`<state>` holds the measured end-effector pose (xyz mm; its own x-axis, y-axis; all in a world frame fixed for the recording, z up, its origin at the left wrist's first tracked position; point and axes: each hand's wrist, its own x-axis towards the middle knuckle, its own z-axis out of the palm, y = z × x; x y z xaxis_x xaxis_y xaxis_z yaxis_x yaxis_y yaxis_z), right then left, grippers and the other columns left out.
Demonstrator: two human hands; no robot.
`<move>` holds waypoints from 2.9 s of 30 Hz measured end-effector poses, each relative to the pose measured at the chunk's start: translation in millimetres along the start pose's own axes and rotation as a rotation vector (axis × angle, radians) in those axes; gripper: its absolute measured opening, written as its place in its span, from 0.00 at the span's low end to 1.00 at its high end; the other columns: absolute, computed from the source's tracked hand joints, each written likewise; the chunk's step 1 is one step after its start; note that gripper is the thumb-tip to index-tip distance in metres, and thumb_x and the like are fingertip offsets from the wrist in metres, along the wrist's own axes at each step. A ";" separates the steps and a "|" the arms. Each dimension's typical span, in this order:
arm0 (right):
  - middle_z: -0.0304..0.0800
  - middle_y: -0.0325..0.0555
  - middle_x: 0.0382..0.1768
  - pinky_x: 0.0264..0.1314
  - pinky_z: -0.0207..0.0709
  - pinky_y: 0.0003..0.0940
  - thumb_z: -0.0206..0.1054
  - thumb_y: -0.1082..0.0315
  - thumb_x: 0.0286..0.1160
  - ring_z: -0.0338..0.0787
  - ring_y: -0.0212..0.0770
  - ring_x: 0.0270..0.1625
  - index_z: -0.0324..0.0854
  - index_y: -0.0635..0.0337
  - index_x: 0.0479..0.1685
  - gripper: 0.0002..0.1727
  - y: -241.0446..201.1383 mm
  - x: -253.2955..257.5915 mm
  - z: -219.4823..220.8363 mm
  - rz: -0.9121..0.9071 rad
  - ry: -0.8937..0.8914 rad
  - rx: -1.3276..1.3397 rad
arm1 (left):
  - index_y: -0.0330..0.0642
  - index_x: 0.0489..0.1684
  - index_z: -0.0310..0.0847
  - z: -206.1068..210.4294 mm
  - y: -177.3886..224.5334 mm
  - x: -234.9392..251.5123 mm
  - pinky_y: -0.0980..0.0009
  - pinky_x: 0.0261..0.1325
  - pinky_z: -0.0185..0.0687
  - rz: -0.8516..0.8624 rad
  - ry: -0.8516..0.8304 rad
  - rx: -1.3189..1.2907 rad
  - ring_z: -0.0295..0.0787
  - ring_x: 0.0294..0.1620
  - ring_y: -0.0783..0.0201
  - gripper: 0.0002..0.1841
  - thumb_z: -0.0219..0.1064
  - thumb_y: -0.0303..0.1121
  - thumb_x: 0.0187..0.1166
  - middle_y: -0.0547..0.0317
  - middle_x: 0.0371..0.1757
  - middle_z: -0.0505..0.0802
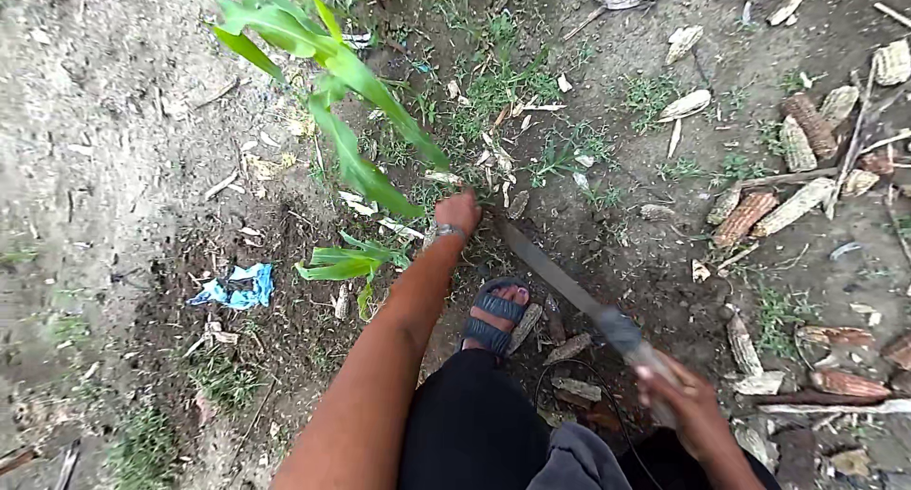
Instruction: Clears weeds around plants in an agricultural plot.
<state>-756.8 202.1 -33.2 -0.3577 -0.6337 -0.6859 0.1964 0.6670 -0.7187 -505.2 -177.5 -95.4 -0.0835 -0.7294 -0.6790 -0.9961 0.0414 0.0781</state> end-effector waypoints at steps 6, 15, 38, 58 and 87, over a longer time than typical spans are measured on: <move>0.85 0.37 0.16 0.12 0.77 0.28 0.64 0.59 0.75 0.82 0.33 0.13 0.83 0.53 0.46 0.10 6.4 6.9 -51.7 0.245 -0.042 0.229 | 0.47 0.76 0.80 53.6 -64.7 -50.0 0.28 0.60 0.81 -0.052 0.000 -0.143 0.91 0.60 0.31 0.23 0.62 0.45 0.87 0.34 0.58 0.93; 0.92 0.44 0.29 0.27 0.87 0.33 0.77 0.65 0.67 0.89 0.36 0.23 0.85 0.69 0.60 0.23 -20.3 95.4 107.3 -0.128 -0.112 -0.119 | 0.39 0.66 0.85 29.1 -55.7 -33.1 0.33 0.57 0.83 0.028 0.324 -0.204 0.91 0.60 0.33 0.20 0.68 0.37 0.79 0.35 0.64 0.91; 0.96 0.56 0.50 0.54 0.88 0.56 0.78 0.51 0.64 0.97 0.51 0.48 0.88 0.64 0.65 0.32 -40.5 62.4 84.5 -0.547 -0.188 -0.594 | 0.34 0.76 0.76 36.1 -66.7 -35.8 0.26 0.63 0.79 -0.085 -0.030 -0.107 0.88 0.64 0.26 0.27 0.61 0.46 0.88 0.26 0.61 0.90; 0.95 0.51 0.44 0.38 0.89 0.35 0.80 0.63 0.62 0.93 0.35 0.33 0.83 0.69 0.67 0.31 -35.2 93.1 132.2 -0.215 -0.238 -0.288 | 0.38 0.88 0.61 5.6 -84.5 -21.6 0.29 0.65 0.79 -0.351 0.003 -0.130 0.88 0.66 0.28 0.33 0.58 0.48 0.89 0.27 0.65 0.89; 0.95 0.44 0.38 0.30 0.88 0.32 0.79 0.61 0.57 0.91 0.33 0.27 0.84 0.67 0.66 0.33 -43.7 53.4 65.5 -0.112 -0.196 -0.255 | 0.33 0.84 0.67 5.3 -93.9 10.7 0.30 0.67 0.80 -0.239 0.093 -0.158 0.82 0.73 0.28 0.30 0.65 0.37 0.84 0.27 0.78 0.79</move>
<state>-724.7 113.5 -45.9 -0.1773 -0.7555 -0.6307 -0.0781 0.6496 -0.7562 -412.8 -185.5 -113.8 0.1632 -0.7652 -0.6228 -0.9698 -0.2405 0.0413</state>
